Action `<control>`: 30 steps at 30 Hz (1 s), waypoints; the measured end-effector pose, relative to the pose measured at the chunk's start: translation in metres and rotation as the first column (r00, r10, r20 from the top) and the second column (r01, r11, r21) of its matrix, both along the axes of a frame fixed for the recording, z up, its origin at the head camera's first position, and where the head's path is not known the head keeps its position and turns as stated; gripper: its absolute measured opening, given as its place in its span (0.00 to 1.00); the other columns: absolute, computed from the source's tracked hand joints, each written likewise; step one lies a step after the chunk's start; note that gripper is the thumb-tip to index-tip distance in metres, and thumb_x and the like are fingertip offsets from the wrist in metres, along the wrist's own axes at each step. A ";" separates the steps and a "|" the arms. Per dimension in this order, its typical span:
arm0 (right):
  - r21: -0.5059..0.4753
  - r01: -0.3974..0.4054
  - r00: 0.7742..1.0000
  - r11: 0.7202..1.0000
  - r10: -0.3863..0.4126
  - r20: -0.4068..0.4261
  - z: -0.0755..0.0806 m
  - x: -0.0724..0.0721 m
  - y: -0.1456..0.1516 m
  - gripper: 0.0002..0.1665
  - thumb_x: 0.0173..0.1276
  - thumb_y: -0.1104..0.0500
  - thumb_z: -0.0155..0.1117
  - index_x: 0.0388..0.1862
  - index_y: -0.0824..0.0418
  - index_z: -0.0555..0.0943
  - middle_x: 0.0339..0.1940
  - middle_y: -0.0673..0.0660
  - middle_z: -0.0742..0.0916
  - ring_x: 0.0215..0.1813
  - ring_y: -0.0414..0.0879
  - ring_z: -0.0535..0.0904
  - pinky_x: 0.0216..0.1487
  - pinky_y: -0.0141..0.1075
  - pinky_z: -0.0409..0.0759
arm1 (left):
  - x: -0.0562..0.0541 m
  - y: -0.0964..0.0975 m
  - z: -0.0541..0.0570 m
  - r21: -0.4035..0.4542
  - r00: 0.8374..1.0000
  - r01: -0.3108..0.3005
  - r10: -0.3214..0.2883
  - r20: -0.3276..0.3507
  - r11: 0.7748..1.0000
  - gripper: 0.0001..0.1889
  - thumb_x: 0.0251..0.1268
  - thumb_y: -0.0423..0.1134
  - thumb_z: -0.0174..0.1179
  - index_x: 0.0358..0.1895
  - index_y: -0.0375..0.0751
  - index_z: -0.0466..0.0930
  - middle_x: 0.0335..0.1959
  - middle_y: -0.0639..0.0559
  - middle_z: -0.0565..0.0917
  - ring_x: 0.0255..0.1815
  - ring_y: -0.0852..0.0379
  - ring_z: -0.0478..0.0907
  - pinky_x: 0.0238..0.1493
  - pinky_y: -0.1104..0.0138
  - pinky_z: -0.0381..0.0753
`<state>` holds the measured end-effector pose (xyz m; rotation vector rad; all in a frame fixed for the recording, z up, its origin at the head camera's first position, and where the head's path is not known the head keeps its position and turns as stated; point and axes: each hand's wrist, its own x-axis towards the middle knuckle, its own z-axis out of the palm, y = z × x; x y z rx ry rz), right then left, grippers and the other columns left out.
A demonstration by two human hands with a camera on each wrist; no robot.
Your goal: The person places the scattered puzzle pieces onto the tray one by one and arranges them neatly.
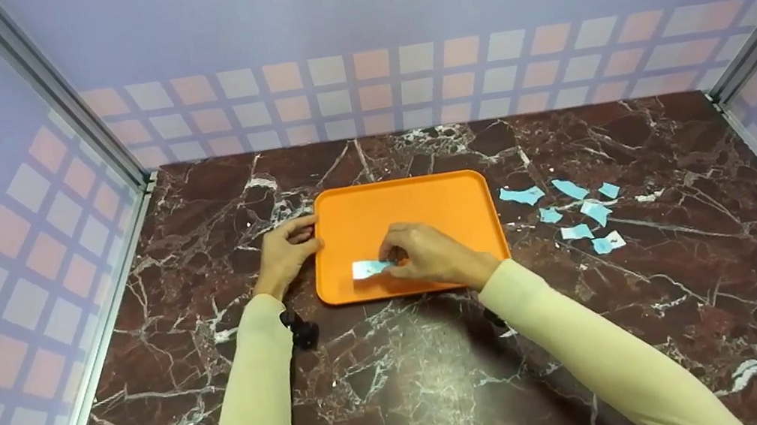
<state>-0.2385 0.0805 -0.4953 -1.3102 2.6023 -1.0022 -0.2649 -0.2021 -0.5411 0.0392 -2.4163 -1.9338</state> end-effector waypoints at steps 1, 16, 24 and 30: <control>0.001 -0.002 1.000 1.000 0.002 -0.003 -0.001 0.000 -0.001 0.11 0.66 0.67 0.76 0.46 0.68 0.86 0.42 0.59 0.87 0.42 0.52 0.84 0.45 0.37 0.86 | -0.001 0.001 0.000 0.000 1.000 0.002 -0.002 0.001 1.000 0.24 0.59 0.20 0.68 0.61 0.27 0.85 0.61 0.34 0.85 0.59 0.41 0.82 0.55 0.72 0.82; 0.047 0.005 1.000 0.999 -0.005 -0.003 -0.009 -0.005 -0.013 0.10 0.66 0.64 0.76 0.44 0.67 0.87 0.42 0.59 0.88 0.43 0.50 0.85 0.47 0.34 0.85 | -0.006 0.010 0.003 -0.007 1.000 0.018 -0.018 0.021 1.000 0.24 0.61 0.21 0.69 0.62 0.29 0.85 0.62 0.36 0.84 0.60 0.43 0.82 0.57 0.69 0.82; 0.100 -0.011 1.000 0.995 0.010 0.005 -0.011 -0.006 -0.026 0.11 0.68 0.61 0.76 0.45 0.65 0.87 0.44 0.58 0.88 0.45 0.49 0.83 0.50 0.39 0.84 | -0.002 0.004 0.000 -0.006 1.000 0.005 -0.005 0.019 1.000 0.24 0.61 0.21 0.68 0.63 0.27 0.84 0.62 0.32 0.83 0.61 0.39 0.81 0.55 0.73 0.81; 0.124 -0.015 0.999 0.992 0.011 0.034 -0.012 -0.005 -0.032 0.11 0.69 0.60 0.76 0.45 0.65 0.88 0.45 0.57 0.87 0.45 0.49 0.84 0.51 0.38 0.84 | 0.000 0.001 0.001 -0.001 1.000 -0.007 0.007 0.007 1.000 0.24 0.60 0.20 0.68 0.62 0.25 0.83 0.62 0.30 0.82 0.60 0.37 0.80 0.53 0.76 0.80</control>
